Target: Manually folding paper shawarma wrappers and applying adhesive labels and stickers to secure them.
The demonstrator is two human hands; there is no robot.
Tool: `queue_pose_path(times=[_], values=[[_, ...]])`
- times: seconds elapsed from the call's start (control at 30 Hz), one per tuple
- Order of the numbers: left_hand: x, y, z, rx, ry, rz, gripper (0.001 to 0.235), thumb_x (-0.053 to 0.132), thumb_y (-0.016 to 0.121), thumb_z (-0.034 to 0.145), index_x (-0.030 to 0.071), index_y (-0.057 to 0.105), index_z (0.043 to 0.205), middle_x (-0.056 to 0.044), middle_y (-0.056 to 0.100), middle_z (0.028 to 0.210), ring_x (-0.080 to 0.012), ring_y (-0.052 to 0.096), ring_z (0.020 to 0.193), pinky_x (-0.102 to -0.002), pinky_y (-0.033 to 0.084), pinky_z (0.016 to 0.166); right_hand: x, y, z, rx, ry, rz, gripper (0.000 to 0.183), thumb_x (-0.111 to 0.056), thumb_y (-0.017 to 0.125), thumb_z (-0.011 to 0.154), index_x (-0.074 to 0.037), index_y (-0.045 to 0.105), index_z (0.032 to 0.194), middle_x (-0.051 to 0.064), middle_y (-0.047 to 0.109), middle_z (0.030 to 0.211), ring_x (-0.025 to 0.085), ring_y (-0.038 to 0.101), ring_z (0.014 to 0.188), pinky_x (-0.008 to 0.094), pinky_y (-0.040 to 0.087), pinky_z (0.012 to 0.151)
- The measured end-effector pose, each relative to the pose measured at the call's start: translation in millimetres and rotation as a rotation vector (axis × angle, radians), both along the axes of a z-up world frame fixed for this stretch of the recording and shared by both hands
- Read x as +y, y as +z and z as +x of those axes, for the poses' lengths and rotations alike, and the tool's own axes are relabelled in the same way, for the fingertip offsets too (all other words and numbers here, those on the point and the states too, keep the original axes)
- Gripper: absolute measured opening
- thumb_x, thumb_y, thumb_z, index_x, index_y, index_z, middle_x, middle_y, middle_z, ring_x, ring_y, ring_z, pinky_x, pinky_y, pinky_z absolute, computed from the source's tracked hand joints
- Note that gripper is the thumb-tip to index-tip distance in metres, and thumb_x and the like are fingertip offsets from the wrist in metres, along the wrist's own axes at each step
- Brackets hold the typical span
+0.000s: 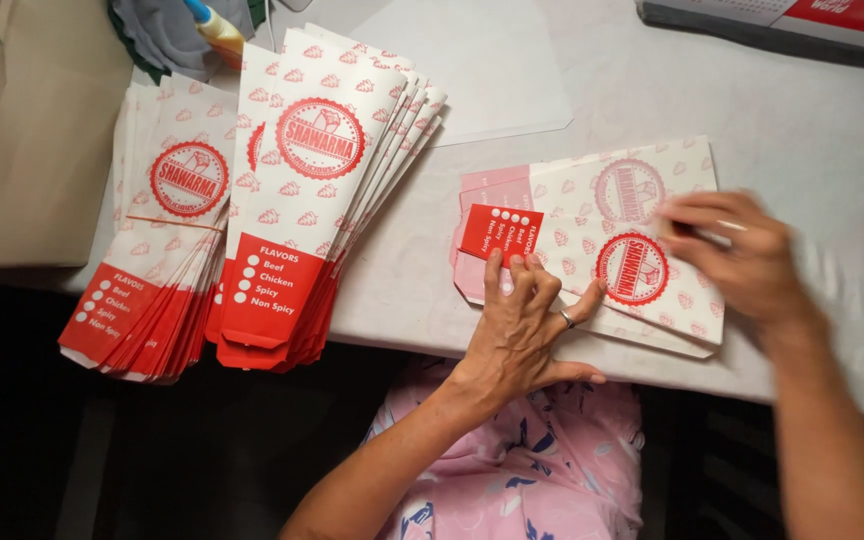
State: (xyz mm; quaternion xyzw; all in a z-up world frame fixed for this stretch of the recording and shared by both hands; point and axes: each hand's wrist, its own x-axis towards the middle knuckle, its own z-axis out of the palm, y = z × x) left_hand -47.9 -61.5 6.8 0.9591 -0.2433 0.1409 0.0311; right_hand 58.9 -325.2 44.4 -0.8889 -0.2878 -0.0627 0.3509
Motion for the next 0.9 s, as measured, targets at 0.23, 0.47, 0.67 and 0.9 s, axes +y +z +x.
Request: queue_pose_path(times=[0.23, 0.47, 0.67, 0.9], values=[[1.0, 0.5, 1.5, -0.025, -0.007, -0.007, 0.110, 0.103, 0.028, 0.072, 0.033, 0.035, 0.157, -0.023, 0.052, 0.125, -0.0434, 0.049, 0.121, -0.072, 0.027, 0.114, 10.7, 9.6, -7.1, -0.001, -0.059, 0.001, 0.025, 0.004, 0.081, 0.091, 0.003, 0.075, 0.115, 0.018, 0.072, 0.121, 0.025, 0.065, 0.116, 0.034, 0.050, 0.112], [0.3, -5.2, 3.6, 0.109, -0.063, -0.313, 0.081, 0.088, 0.042, 0.070, 0.031, 0.060, 0.123, -0.016, 0.054, 0.116, -0.0382, 0.050, 0.117, -0.075, 0.018, 0.118, 175.2, -15.5, 38.8, -0.010, 0.453, 0.164, 0.031, -0.016, 0.084, 0.085, -0.007, 0.077, 0.115, 0.013, 0.072, 0.111, 0.033, 0.067, 0.102, 0.044, 0.056, 0.091], [2.7, 11.5, 3.7, 0.070, -0.044, -0.201, 0.075, 0.082, 0.036, 0.080, 0.033, 0.053, 0.134, -0.017, 0.053, 0.118, -0.0373, 0.052, 0.114, -0.074, 0.025, 0.116, 79.5, -20.5, 19.6, -0.033, 0.227, 0.142, 0.028, -0.013, 0.082, 0.090, -0.002, 0.076, 0.115, 0.017, 0.071, 0.115, 0.036, 0.066, 0.106, 0.043, 0.056, 0.094], [-1.1, 16.9, 19.0, -0.082, -0.089, 0.252, 0.058, 0.020, 0.056, 0.096, 0.031, 0.042, 0.151, -0.009, 0.056, 0.088, -0.0264, 0.053, 0.077, -0.052, 0.050, 0.081, -86.9, -17.0, -52.5, -0.168, -0.266, -0.039, 0.029, 0.019, 0.083, 0.100, 0.017, 0.074, 0.127, 0.027, 0.068, 0.124, 0.036, 0.066, 0.116, 0.044, 0.061, 0.103]])
